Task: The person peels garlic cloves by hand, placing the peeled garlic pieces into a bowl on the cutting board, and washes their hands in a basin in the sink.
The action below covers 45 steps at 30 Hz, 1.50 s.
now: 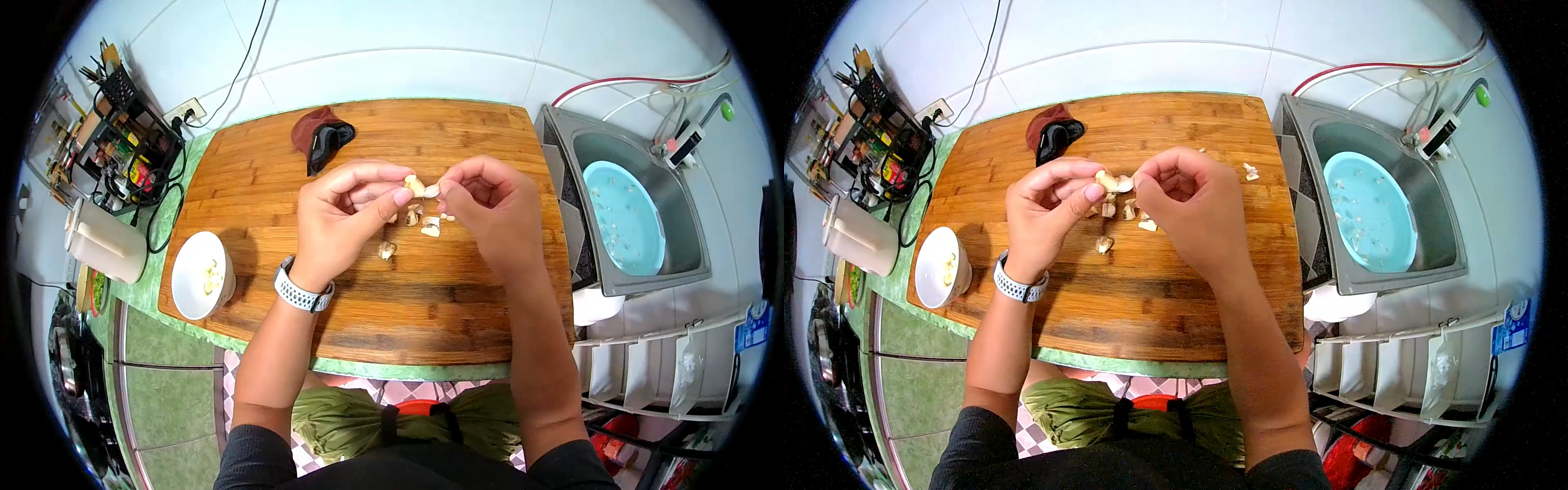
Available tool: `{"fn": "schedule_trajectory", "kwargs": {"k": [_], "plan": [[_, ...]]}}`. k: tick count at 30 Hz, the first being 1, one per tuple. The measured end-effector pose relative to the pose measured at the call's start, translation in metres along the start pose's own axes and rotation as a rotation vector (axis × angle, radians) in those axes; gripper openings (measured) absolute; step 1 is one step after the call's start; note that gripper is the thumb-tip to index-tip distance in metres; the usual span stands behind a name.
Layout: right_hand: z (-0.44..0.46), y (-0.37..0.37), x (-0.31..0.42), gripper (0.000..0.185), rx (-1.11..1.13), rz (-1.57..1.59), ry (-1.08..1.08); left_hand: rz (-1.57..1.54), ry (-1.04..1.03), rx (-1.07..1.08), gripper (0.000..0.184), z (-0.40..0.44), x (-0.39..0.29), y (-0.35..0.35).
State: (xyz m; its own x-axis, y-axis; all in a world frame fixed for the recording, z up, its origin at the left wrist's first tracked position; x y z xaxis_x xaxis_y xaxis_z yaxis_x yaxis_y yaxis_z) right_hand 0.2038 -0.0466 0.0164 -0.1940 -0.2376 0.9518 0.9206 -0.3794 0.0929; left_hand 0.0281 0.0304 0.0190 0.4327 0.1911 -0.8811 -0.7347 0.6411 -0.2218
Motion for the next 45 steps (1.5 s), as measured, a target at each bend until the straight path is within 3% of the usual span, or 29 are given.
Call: {"fn": "schedule_trajectory", "kwargs": {"k": [6,9,17,30,40,45], "plan": [[0.0,-0.005,0.004,0.009,-0.012,0.023,0.014,0.171,-0.052,0.009,0.023,0.002,0.004,0.003],[-0.003,-0.01,0.008,0.012,0.028,-0.025,0.134,0.274,-0.054,0.0,0.023,0.002,0.001,0.002],[-0.007,-0.005,0.012,0.007,-0.067,-0.241,0.16,0.285,-0.068,0.018,0.021,0.002,0.0,0.0],[-0.005,-0.005,0.01,0.007,-0.091,-0.266,0.201,0.168,-0.022,0.003,0.018,0.002,0.002,-0.004],[-0.003,-0.007,0.0,0.005,0.052,0.038,-0.048,0.047,0.139,0.046,0.029,0.001,0.006,0.0],[-0.003,-0.008,0.002,0.006,0.118,0.167,-0.114,-0.163,0.157,0.076,0.042,0.004,0.009,-0.001]]}}
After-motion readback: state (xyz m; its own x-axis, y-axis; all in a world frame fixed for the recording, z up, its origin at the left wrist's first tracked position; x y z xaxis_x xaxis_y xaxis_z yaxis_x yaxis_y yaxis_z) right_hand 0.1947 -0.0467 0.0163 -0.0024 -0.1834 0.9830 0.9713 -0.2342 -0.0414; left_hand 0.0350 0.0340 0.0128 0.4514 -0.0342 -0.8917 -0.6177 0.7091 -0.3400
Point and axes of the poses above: each hand's wrist, its own z-axis towards the middle knuckle, its own y-axis out of the back of the hand, x = y × z, the point moved 5 cm from there along z, towards the middle knuckle, and after that the axes turned 9 degrees about -z, right-handed, at the moved point
